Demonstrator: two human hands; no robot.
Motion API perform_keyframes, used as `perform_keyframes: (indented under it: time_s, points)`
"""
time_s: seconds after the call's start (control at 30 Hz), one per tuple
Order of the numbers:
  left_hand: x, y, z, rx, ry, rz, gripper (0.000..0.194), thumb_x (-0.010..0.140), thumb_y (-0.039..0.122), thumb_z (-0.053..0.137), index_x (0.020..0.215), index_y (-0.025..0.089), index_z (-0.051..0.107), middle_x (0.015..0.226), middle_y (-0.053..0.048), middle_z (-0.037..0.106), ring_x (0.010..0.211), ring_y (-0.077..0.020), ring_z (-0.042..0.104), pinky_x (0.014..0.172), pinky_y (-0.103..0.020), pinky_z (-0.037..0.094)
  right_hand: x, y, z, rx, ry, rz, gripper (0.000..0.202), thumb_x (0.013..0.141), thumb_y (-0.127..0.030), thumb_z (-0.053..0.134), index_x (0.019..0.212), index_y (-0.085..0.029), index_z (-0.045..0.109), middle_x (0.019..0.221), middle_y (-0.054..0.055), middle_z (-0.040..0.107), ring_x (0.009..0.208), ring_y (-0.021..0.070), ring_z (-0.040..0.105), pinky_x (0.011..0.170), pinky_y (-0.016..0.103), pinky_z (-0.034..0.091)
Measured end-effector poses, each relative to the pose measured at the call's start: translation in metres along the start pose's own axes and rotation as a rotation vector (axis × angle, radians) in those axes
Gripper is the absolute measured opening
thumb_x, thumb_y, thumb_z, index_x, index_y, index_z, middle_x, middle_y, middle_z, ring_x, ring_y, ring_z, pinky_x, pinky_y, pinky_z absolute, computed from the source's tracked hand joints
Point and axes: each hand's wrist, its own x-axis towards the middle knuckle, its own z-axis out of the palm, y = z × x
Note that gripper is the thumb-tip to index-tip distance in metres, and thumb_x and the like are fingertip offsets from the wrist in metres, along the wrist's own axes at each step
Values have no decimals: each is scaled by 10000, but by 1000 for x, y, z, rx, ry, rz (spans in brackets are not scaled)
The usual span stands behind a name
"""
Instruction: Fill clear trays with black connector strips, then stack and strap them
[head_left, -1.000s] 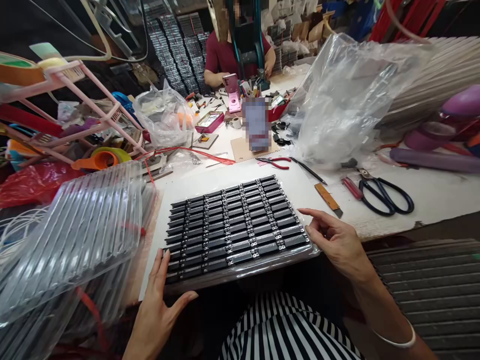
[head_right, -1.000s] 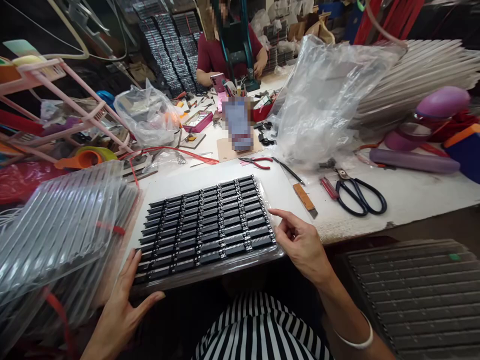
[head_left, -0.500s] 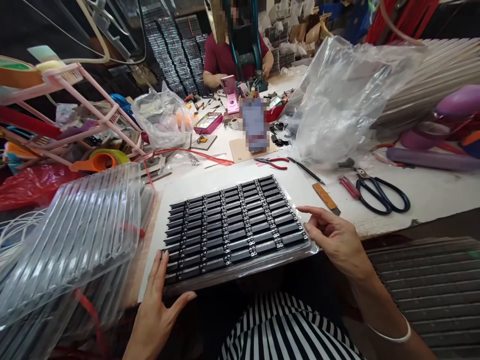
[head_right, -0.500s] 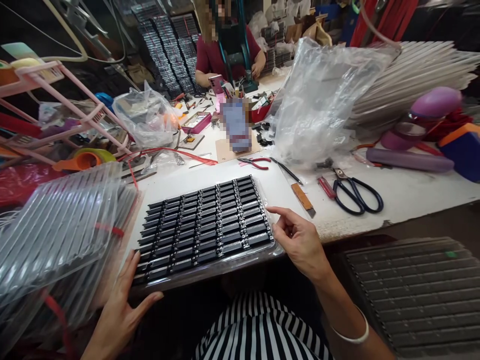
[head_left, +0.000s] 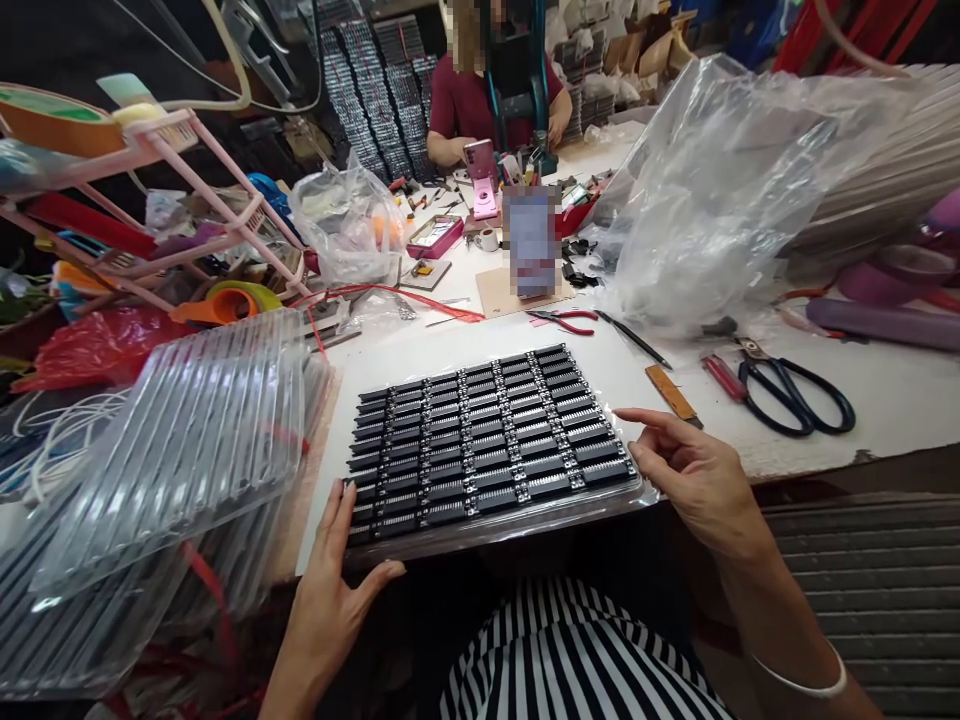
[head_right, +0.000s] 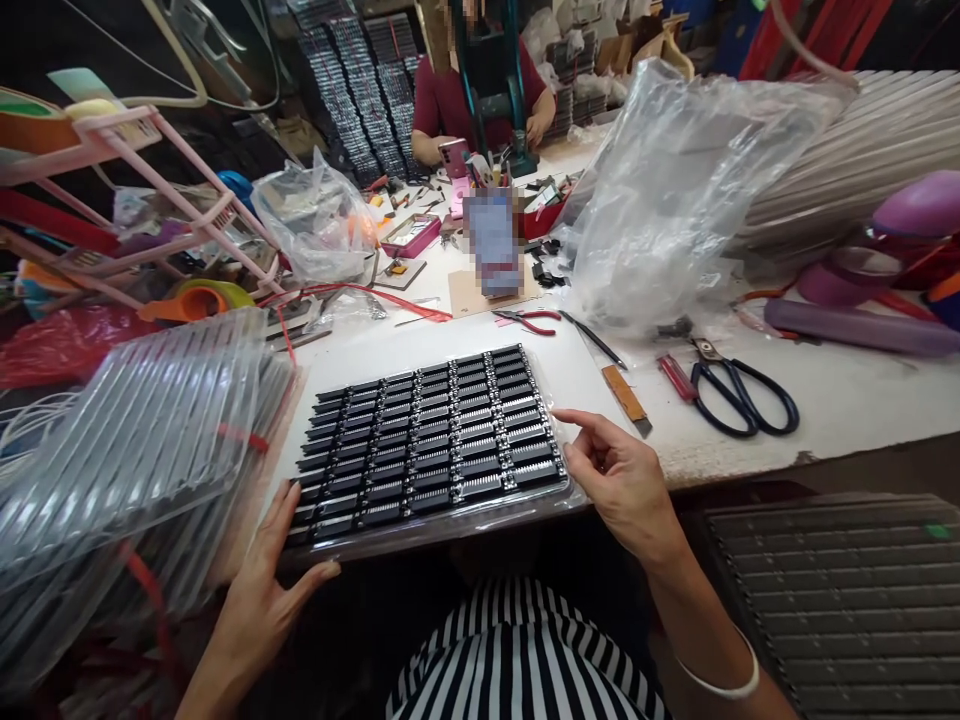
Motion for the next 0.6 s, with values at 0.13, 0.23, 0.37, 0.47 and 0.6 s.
perform_keyframes:
  time_s: [0.13,0.23,0.37,0.47,0.6]
  points:
    - [-1,2,-1,1,-17,-12,841,807,498,600,1481,320,128,1558,-72,177,1415,-275,191,1141,-502,173,-1,1,0,-23,11,-5,330,811,-308,627,1119,-192,637,613,-42,440,532,80,393,466,202,320]
    - [-1,5,-1,-2,-28,-21,838,814,496,593,1482,317,118,1561,-77,163,1416,-272,190,1139,-497,184,-2,1,1,-45,30,-3,326,800,-316,642,1106,-204,649,616,-41,443,533,77,397,466,197,324]
    - [-1,7,-2,-4,-22,-26,856,803,506,601,1483,306,121,1559,-91,167,1410,-284,203,1130,-494,213,-4,0,2,-53,43,13,339,789,-334,653,1101,-201,655,610,-38,443,530,79,401,453,195,320]
    - [-1,7,-2,-4,-23,-34,870,796,511,607,1484,300,118,1556,-99,171,1407,-292,209,1125,-496,230,-4,-1,2,-71,44,15,351,782,-348,657,1096,-191,656,606,-33,448,522,82,399,440,198,316]
    - [-2,10,-3,-15,-42,-56,879,795,510,610,1484,305,103,1561,-108,145,1413,-290,192,1129,-507,208,-4,-1,1,-103,46,26,362,768,-363,665,1092,-204,657,599,-36,438,502,83,383,425,202,313]
